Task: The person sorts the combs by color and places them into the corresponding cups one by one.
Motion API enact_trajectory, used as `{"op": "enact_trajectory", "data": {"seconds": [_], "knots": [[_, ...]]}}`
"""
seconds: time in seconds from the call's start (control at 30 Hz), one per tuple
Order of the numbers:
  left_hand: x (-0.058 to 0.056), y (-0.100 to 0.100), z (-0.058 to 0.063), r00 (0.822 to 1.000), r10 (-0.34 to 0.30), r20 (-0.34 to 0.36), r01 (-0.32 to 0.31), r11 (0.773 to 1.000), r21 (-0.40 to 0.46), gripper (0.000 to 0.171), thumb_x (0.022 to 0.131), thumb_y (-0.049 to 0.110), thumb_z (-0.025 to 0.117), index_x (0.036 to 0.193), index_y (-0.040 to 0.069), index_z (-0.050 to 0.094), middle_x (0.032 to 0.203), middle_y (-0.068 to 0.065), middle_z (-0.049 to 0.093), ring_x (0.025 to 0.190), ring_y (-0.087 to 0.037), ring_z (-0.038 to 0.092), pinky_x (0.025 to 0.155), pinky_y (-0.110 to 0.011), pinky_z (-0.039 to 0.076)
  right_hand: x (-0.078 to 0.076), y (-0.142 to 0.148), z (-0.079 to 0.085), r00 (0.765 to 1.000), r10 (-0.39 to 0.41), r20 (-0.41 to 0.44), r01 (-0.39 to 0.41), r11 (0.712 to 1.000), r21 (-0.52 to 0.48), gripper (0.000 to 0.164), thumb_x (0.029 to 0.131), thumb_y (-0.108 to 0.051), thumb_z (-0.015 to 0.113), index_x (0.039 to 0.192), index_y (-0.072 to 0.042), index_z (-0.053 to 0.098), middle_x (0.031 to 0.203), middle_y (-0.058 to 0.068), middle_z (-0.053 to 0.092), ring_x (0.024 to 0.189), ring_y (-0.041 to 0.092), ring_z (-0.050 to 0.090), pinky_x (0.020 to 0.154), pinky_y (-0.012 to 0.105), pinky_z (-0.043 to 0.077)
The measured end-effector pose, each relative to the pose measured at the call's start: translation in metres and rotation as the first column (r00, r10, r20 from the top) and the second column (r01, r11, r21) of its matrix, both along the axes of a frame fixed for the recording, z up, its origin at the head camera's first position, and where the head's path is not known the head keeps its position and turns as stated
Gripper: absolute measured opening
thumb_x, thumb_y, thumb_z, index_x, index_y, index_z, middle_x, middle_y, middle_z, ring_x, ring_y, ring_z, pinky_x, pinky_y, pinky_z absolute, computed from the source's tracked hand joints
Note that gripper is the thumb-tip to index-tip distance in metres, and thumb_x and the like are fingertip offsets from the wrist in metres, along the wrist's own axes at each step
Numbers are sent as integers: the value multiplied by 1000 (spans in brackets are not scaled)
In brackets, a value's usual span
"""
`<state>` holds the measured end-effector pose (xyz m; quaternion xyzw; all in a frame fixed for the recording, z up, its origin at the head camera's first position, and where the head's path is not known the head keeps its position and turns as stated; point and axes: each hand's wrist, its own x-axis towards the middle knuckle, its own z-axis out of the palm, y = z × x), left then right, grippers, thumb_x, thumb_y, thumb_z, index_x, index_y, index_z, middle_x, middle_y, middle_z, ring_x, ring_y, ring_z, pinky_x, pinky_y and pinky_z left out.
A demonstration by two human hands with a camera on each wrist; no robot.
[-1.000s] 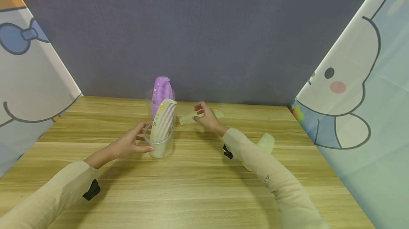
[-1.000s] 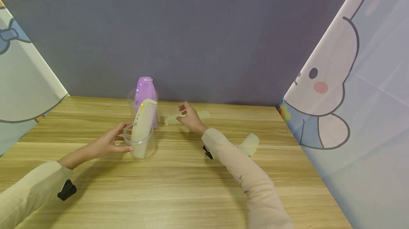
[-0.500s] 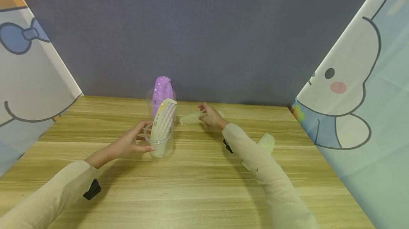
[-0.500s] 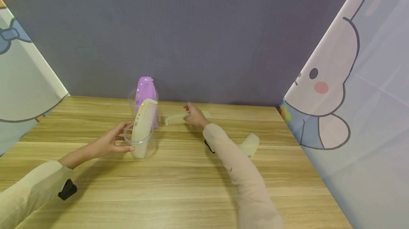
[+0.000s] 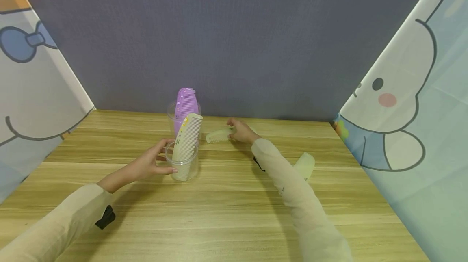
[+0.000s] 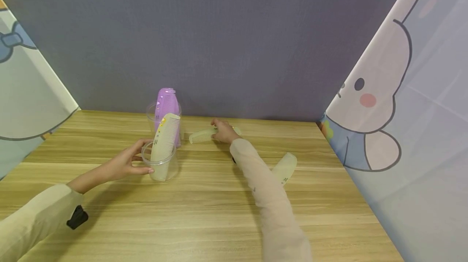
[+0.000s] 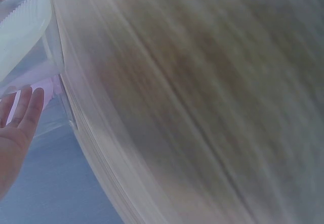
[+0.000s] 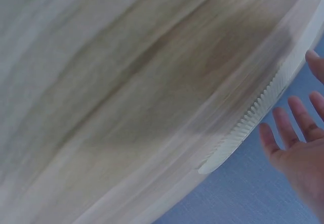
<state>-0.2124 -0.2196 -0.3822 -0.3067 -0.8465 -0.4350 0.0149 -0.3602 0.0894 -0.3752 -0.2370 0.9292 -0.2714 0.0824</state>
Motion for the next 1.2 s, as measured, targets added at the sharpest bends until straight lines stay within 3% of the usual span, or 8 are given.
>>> {"op": "enact_trajectory", "data": {"seconds": [0.4, 0.7, 0.9, 1.2], "knots": [[-1, 0, -1, 1000, -6, 1, 6, 1000, 1, 75, 74, 16, 76, 134, 4, 32, 120, -18, 51, 105, -35, 52, 83, -44, 52, -5, -1, -4, 1000, 9, -2, -9, 996, 83, 50, 84, -13, 66, 129, -5, 45, 131, 12, 49, 124, 28, 40, 106, 43, 35], [0, 0, -1, 1000, -2, -4, 2, 1000, -8, 75, 75, 16, 75, 134, 4, 31, 122, -19, 49, 107, -35, 51, 83, -45, 52, -5, -3, -5, 1000, 7, 30, -11, 990, 140, 51, 88, -17, 61, 134, -9, 42, 136, 8, 47, 130, 29, 34, 112, 56, 18], [0, 0, 0, 1000, -2, -5, 2, 1000, -5, 75, 75, 15, 75, 134, 2, 31, 122, -19, 50, 106, -36, 51, 83, -46, 53, -7, -5, -7, 1000, -12, 1, 11, 987, 163, 51, 86, -20, 65, 132, -11, 45, 133, 8, 48, 129, 29, 35, 110, 61, 17], [0, -1, -1, 1000, -3, -6, 3, 1000, -7, 74, 75, 15, 75, 134, 2, 31, 122, -20, 50, 107, -37, 51, 82, -48, 52, -6, -4, -4, 999, -44, -21, 47, 981, 187, 53, 80, -27, 70, 127, -12, 50, 129, 8, 50, 124, 27, 40, 108, 56, 24]]}}
